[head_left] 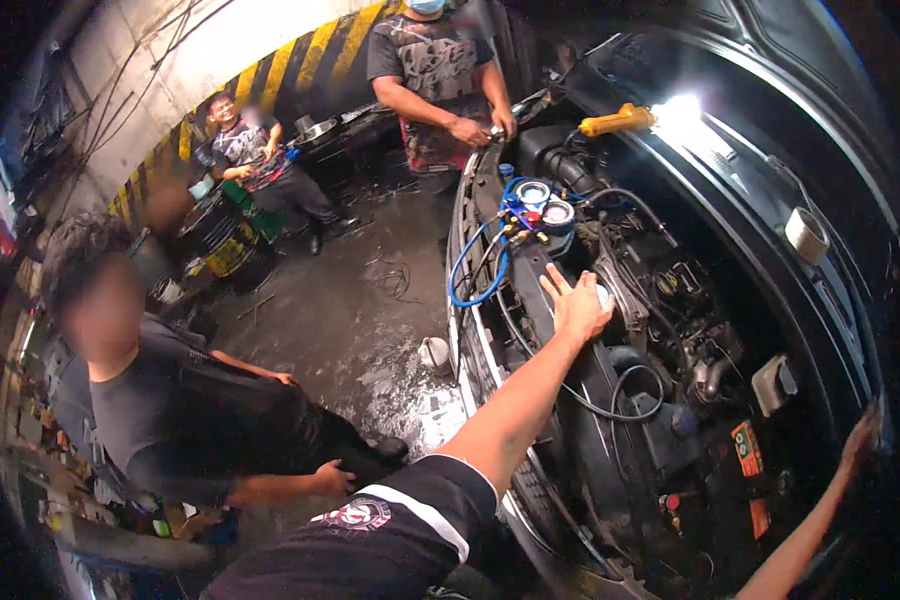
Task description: The person checks the air conditioning system of a vehicle by connecting a manifold gauge set to the engine components and observing the pressure readings.
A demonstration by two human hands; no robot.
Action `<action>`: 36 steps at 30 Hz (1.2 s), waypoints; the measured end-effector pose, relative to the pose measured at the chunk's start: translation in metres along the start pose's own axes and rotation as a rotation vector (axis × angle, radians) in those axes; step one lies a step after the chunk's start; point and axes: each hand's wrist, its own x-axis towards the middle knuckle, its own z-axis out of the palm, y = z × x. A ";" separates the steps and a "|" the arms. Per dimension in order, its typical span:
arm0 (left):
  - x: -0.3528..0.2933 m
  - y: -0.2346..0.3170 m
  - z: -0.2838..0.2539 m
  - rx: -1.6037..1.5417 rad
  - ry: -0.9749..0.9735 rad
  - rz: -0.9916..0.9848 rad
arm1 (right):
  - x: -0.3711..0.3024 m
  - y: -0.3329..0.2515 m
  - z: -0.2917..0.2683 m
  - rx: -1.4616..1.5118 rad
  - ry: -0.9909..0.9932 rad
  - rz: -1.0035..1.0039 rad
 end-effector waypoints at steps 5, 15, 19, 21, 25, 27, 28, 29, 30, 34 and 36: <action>0.002 0.001 0.000 0.027 -0.094 -0.030 | 0.004 -0.015 -0.014 0.137 0.035 0.001; 0.006 -0.001 0.003 0.098 -0.183 -0.017 | -0.013 -0.043 -0.068 -0.075 -0.078 -0.188; 0.007 -0.003 0.004 0.085 -0.189 -0.007 | -0.015 -0.050 -0.073 0.106 0.080 -0.166; 0.008 -0.003 0.005 0.051 -0.204 -0.015 | -0.014 -0.050 -0.075 0.152 -0.023 -0.015; 0.011 -0.007 0.006 0.065 -0.251 0.009 | -0.014 -0.049 -0.080 0.079 -0.073 -0.035; 0.013 -0.007 0.006 0.040 -0.238 0.037 | -0.014 -0.049 -0.078 0.155 0.032 -0.080; 0.014 -0.008 0.004 0.043 -0.282 0.018 | -0.014 -0.049 -0.074 0.168 0.009 -0.081; 0.014 -0.008 0.003 0.049 -0.298 0.017 | -0.013 -0.048 -0.070 0.213 -0.053 -0.012; 0.014 -0.008 0.001 0.026 -0.274 0.042 | -0.010 -0.046 -0.063 0.207 -0.018 -0.095; 0.016 -0.008 -0.006 0.003 -0.317 0.048 | -0.004 -0.025 -0.036 0.192 0.044 -0.133; 0.016 -0.007 -0.008 -0.006 -0.340 0.037 | -0.005 -0.009 -0.028 0.154 0.016 -0.079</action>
